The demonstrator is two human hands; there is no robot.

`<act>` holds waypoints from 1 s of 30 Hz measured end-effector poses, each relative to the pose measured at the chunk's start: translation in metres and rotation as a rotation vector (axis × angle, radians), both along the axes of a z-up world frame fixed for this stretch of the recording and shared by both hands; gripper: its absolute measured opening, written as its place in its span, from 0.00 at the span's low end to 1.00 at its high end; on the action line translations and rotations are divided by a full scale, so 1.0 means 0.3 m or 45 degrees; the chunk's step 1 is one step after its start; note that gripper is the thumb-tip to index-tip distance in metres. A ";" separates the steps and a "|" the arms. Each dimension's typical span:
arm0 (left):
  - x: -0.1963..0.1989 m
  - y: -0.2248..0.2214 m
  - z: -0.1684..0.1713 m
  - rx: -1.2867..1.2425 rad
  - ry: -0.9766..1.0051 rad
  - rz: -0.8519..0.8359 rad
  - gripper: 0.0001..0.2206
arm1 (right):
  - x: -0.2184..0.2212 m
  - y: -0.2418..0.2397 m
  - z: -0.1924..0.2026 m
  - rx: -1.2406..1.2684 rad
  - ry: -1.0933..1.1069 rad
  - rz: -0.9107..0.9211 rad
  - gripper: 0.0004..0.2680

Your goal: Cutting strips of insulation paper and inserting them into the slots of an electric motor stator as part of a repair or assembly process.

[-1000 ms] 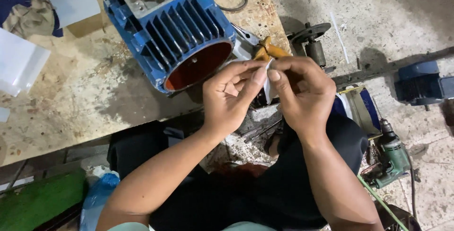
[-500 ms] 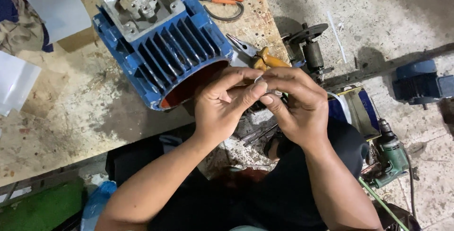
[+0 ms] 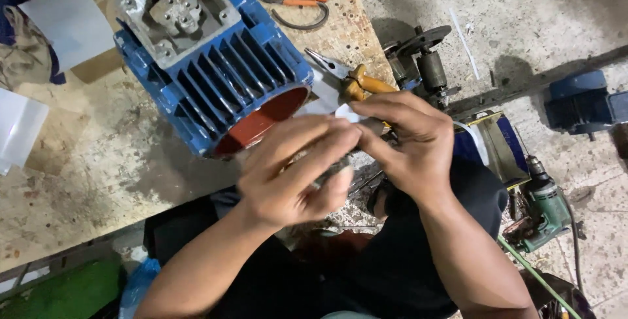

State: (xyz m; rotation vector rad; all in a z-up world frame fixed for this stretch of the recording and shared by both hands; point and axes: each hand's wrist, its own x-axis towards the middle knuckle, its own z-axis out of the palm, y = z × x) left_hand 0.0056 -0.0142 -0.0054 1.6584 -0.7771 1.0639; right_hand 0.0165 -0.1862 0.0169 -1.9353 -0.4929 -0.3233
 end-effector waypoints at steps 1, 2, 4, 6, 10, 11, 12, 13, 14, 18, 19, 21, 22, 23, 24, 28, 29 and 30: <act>-0.016 0.006 0.029 -0.005 0.002 0.002 0.09 | -0.004 0.016 -0.008 -0.005 0.002 0.002 0.07; -0.033 0.013 0.058 -0.138 -0.075 0.093 0.07 | -0.009 0.033 -0.016 -0.078 -0.081 0.050 0.06; -0.044 0.085 0.126 -0.278 -0.149 0.189 0.05 | -0.019 0.072 -0.038 -0.157 -0.163 0.106 0.06; -0.039 0.216 0.197 0.035 0.035 -0.227 0.13 | -0.039 0.118 -0.069 -0.157 -0.203 0.195 0.07; 0.042 0.303 0.125 -0.114 -0.085 0.611 0.11 | -0.025 0.207 -0.085 -0.280 -0.377 0.126 0.05; 0.065 0.332 0.115 -0.154 0.033 0.479 0.11 | -0.020 0.223 -0.090 -0.352 -0.471 0.071 0.05; 0.088 0.361 0.105 -0.194 0.151 0.347 0.14 | -0.015 0.239 -0.095 -0.423 -0.565 0.017 0.05; 0.085 0.378 0.089 -0.192 0.151 0.347 0.14 | -0.013 0.250 -0.103 -0.421 -0.564 0.016 0.05; 0.082 0.394 0.073 -0.188 0.334 0.294 0.17 | -0.010 0.261 -0.110 -0.491 -0.571 0.002 0.07; 0.061 0.400 0.085 -0.141 0.534 0.174 0.23 | -0.002 0.320 -0.111 -0.727 -0.671 -0.153 0.07; 0.060 0.399 0.089 -0.137 0.534 0.164 0.23 | 0.000 0.325 -0.115 -0.727 -0.669 -0.164 0.07; 0.053 0.402 0.093 -0.112 0.536 0.149 0.22 | 0.001 0.342 -0.127 -0.859 -0.733 -0.295 0.07; 0.050 0.403 0.094 -0.107 0.540 0.145 0.22 | -0.004 0.340 -0.129 -0.857 -0.727 -0.300 0.07; 0.049 0.405 0.097 -0.129 0.549 0.125 0.22 | -0.003 0.340 -0.129 -0.862 -0.715 -0.306 0.07; 0.048 0.408 0.101 -0.151 0.559 0.104 0.22 | -0.003 0.341 -0.129 -0.867 -0.703 -0.312 0.08; 0.052 0.416 0.092 -0.153 0.575 0.147 0.23 | 0.006 0.353 -0.108 -0.837 -0.755 -0.325 0.07; 0.052 0.415 0.092 -0.163 0.576 0.160 0.23 | 0.008 0.356 -0.106 -0.828 -0.782 -0.341 0.06; 0.054 0.414 0.092 -0.172 0.577 0.173 0.23 | 0.011 0.359 -0.104 -0.819 -0.809 -0.357 0.05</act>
